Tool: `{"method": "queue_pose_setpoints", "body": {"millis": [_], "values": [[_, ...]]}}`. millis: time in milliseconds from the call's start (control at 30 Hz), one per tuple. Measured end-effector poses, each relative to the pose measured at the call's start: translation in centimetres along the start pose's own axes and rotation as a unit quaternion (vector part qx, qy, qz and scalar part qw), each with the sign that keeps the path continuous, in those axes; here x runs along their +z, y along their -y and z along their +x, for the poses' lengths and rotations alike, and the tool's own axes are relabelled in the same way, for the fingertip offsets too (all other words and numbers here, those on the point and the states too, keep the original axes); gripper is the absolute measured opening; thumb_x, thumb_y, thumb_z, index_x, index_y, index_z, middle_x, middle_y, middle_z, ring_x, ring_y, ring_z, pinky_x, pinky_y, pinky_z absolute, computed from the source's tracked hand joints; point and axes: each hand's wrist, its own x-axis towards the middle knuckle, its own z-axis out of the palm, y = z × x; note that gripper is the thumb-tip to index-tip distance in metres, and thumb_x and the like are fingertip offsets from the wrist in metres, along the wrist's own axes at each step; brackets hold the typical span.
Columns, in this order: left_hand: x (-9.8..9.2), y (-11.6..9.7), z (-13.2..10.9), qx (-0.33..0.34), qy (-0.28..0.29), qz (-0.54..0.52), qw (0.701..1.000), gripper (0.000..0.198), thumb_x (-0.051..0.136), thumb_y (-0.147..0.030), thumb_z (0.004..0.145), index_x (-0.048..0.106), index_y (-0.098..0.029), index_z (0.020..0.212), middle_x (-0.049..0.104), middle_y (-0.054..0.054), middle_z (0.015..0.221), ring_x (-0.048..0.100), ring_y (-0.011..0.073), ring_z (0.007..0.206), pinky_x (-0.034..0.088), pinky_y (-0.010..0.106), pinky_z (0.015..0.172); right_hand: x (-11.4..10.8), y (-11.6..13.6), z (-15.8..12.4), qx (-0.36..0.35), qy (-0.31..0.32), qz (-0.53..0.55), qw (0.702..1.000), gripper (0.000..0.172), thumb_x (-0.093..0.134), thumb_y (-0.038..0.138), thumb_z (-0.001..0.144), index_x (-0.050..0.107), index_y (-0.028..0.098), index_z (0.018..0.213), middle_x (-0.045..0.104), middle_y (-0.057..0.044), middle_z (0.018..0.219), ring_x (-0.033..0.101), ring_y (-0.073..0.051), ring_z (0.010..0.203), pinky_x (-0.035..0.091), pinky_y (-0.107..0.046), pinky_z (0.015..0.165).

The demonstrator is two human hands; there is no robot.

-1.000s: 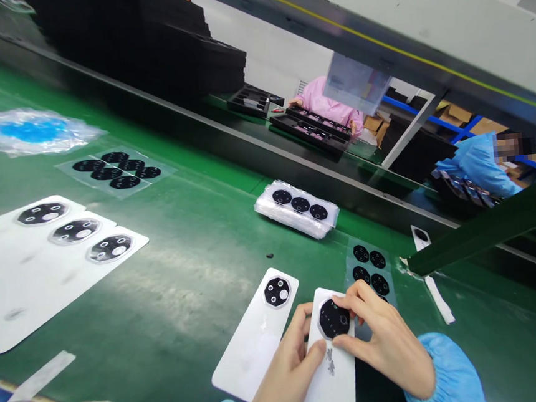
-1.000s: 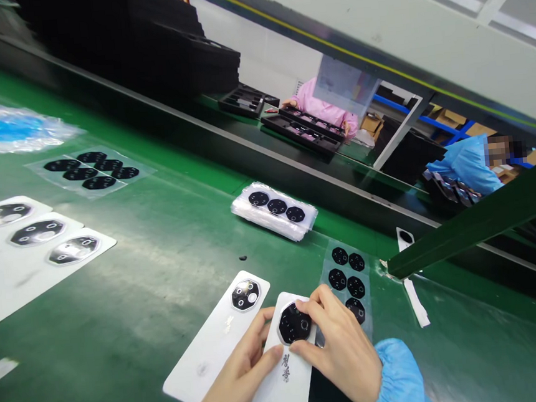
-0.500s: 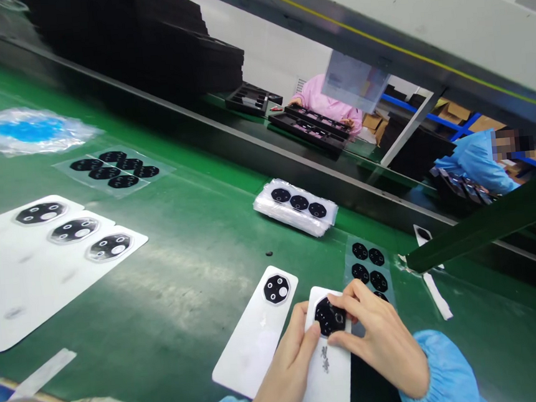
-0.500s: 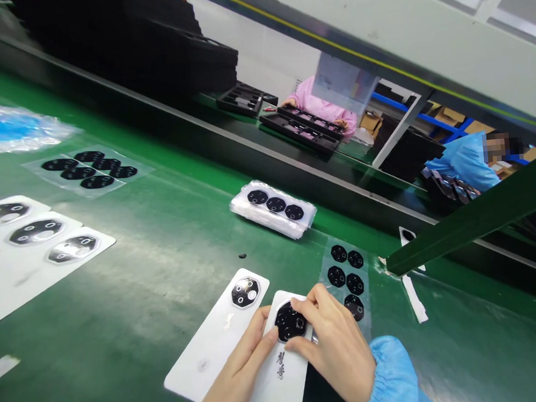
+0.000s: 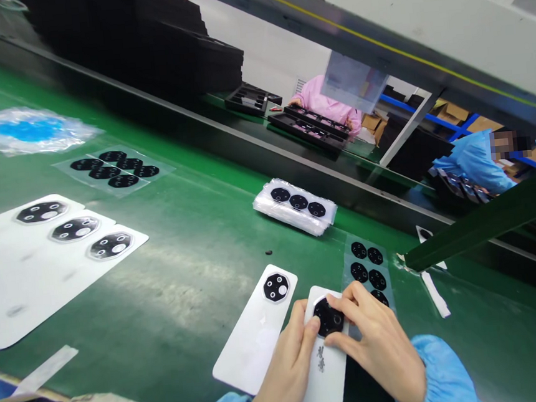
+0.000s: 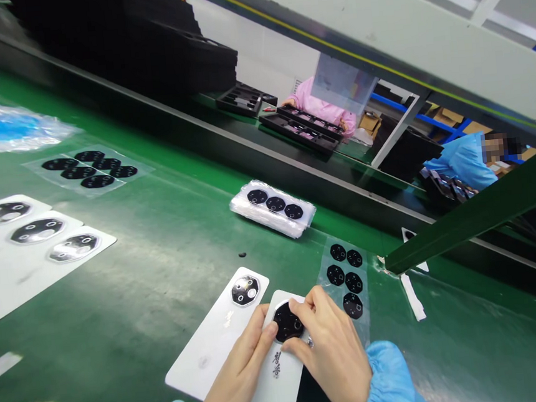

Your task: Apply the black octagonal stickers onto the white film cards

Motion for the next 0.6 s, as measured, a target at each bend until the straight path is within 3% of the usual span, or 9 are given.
{"method": "queue_pose_setpoints", "body": {"millis": [600], "values": [[0.11, -0.24, 0.22, -0.021, -0.011, -0.021, 0.999, 0.033, 0.034, -0.047, 0.093, 0.048, -0.022, 0.108, 0.059, 0.004, 0.109, 0.053, 0.0206, 0.102, 0.039, 0.029, 0.088, 0.16, 0.21, -0.13, 0.02, 0.01, -0.021, 1.0, 0.038, 0.073, 0.007, 0.069, 0.058, 0.019, 0.102, 0.046, 0.0, 0.084, 0.055, -0.016, 0.07, 0.049, -0.03, 0.06]]}}
